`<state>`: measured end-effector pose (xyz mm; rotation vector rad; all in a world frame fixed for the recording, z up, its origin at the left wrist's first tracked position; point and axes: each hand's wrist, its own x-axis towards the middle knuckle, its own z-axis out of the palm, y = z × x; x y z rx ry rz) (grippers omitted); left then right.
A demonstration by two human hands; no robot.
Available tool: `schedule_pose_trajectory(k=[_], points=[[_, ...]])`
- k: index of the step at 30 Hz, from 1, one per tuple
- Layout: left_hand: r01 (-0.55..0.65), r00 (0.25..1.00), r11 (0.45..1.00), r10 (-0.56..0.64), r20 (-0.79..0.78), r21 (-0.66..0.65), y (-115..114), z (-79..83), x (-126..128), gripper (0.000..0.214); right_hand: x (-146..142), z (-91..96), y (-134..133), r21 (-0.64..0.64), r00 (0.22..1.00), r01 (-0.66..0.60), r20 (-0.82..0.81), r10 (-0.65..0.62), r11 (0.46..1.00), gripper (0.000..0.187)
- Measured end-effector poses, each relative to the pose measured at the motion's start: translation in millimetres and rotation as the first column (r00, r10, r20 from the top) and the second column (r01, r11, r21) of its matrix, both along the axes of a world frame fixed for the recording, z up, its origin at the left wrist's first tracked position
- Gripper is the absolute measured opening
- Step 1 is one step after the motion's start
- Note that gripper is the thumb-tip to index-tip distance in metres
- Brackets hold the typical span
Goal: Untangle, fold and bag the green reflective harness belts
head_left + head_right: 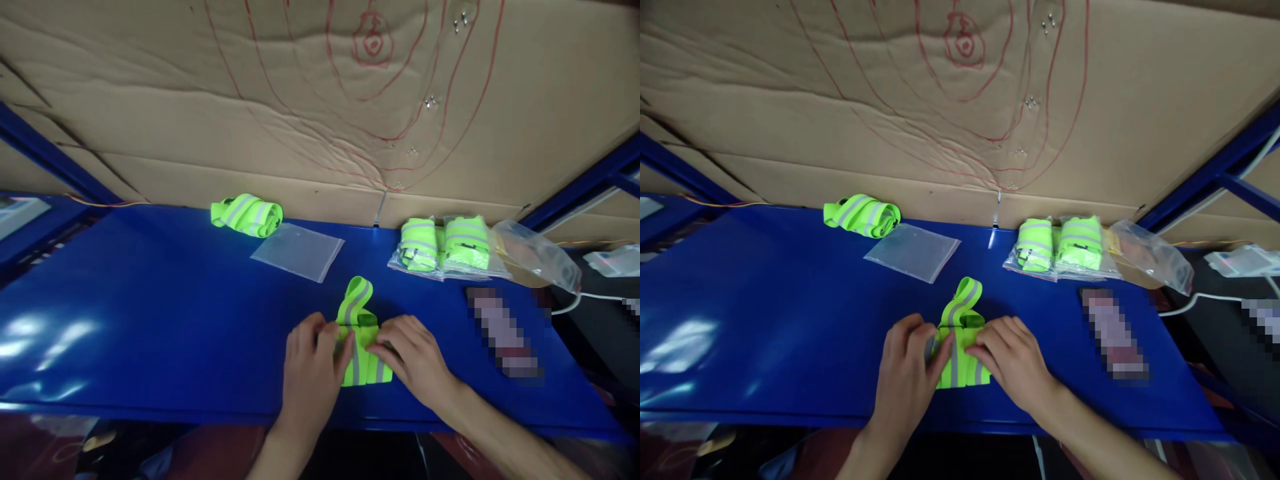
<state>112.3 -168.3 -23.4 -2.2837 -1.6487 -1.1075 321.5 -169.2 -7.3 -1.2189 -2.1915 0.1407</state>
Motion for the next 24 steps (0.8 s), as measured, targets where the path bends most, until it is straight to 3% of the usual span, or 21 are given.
schedule_pose_trajectory(k=[2,4,6,8,12,17,20,24], points=[[0.094,0.995,0.996,-0.094,-0.035,0.004,-3,3.1,-1,0.006,7,4.6,-4,0.034,0.992,-0.119,0.050,0.117,0.992,0.027],[0.139,0.990,0.990,-0.140,-0.001,-0.031,-9,5.4,-5,0.009,15,8.2,-13,0.044,0.978,-0.171,0.126,0.165,0.984,0.047],[0.164,0.986,0.985,-0.162,0.040,-0.052,-17,5.0,-12,0.016,19,8.4,-26,0.051,0.960,-0.163,0.239,0.147,0.985,0.070],[0.218,0.976,0.974,-0.217,0.016,-0.061,-29,1.4,-20,0.030,20,4.9,-41,0.054,0.934,-0.113,0.346,0.088,0.992,0.078],[0.303,0.937,0.950,-0.311,-0.158,-0.068,-50,-7.9,-36,0.068,15,-6.5,-57,0.061,0.907,-0.021,0.421,-0.006,0.998,0.063],[0.335,0.902,0.934,-0.355,-0.244,-0.122,-49,-4.9,-44,0.060,15,-12.8,-52,0.088,0.928,-0.076,0.371,0.038,0.993,0.057],[0.395,0.898,0.910,-0.411,-0.157,-0.122,-38,1.2,-42,0.047,17,-9.5,-45,0.041,0.962,-0.104,0.258,0.090,0.994,0.062],[0.398,0.916,0.889,-0.397,0.052,-0.225,-18,9.8,-33,0.039,15,0.0,-22,-0.238,0.993,-0.117,0.006,0.122,0.964,0.051]])
